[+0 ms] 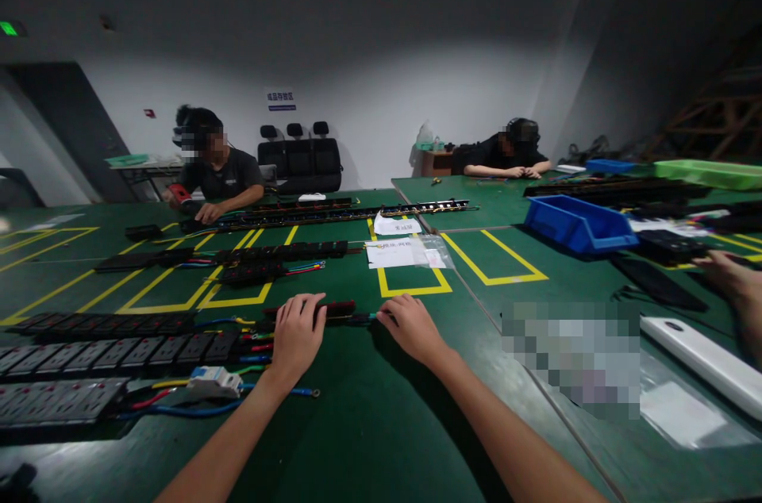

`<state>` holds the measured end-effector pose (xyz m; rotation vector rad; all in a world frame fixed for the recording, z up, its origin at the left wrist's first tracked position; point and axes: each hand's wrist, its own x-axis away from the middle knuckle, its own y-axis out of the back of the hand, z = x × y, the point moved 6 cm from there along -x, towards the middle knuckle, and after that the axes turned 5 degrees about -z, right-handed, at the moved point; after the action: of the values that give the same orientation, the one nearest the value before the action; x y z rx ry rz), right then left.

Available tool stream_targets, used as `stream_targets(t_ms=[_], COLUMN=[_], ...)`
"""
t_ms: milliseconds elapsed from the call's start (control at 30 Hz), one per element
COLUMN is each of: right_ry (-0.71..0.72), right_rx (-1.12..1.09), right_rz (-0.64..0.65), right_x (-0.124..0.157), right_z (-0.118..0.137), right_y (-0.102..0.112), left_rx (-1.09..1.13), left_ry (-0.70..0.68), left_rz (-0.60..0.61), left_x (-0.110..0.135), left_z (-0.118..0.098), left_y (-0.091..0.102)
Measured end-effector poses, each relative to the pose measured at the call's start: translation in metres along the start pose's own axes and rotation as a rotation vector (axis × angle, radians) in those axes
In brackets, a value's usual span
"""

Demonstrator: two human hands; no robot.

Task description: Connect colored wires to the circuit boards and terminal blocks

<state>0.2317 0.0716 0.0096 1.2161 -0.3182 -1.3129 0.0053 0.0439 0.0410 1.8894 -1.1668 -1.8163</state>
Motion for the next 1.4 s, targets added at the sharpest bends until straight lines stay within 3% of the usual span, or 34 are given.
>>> stream_targets(t_ms=[167,367,500,700,867,1133,1300,1400], right_ry=[-0.041,-0.116,-0.139,-0.218,-0.336,-0.458,-0.534,-0.544], right_rx=[0.040,0.048,0.027,-0.107,-0.308,-0.438,-0.413,-0.246], right_rz=[-0.035,-0.113,-0.128,-0.150,-0.240,-0.381,-0.431,-0.392], right_x=[-0.001,-0.001,-0.001,-0.002,-0.001,0.000,0.003,0.005], right_z=[-0.010,-0.019,-0.024,-0.036,-0.044,-0.064,-0.077,-0.073], right_y=[-0.005,-0.004,-0.003,-0.002,0.003,0.005,0.004,0.010], left_rx=[0.028,0.016,0.032,0.045,0.023,0.010,0.040,0.046], left_ry=[-0.009,0.003,0.005,-0.058,-0.121,-0.163,-0.198,-0.205], left_rz=[0.032,-0.011,0.044,0.151,0.203,0.222,0.214,0.206], left_x=[0.000,0.000,0.002,0.006,0.010,0.010,0.010,0.011], left_z=[-0.002,-0.003,-0.001,-0.003,-0.005,-0.014,-0.018,-0.018], left_y=[-0.001,0.002,-0.003,-0.012,-0.018,-0.012,-0.009,-0.011])
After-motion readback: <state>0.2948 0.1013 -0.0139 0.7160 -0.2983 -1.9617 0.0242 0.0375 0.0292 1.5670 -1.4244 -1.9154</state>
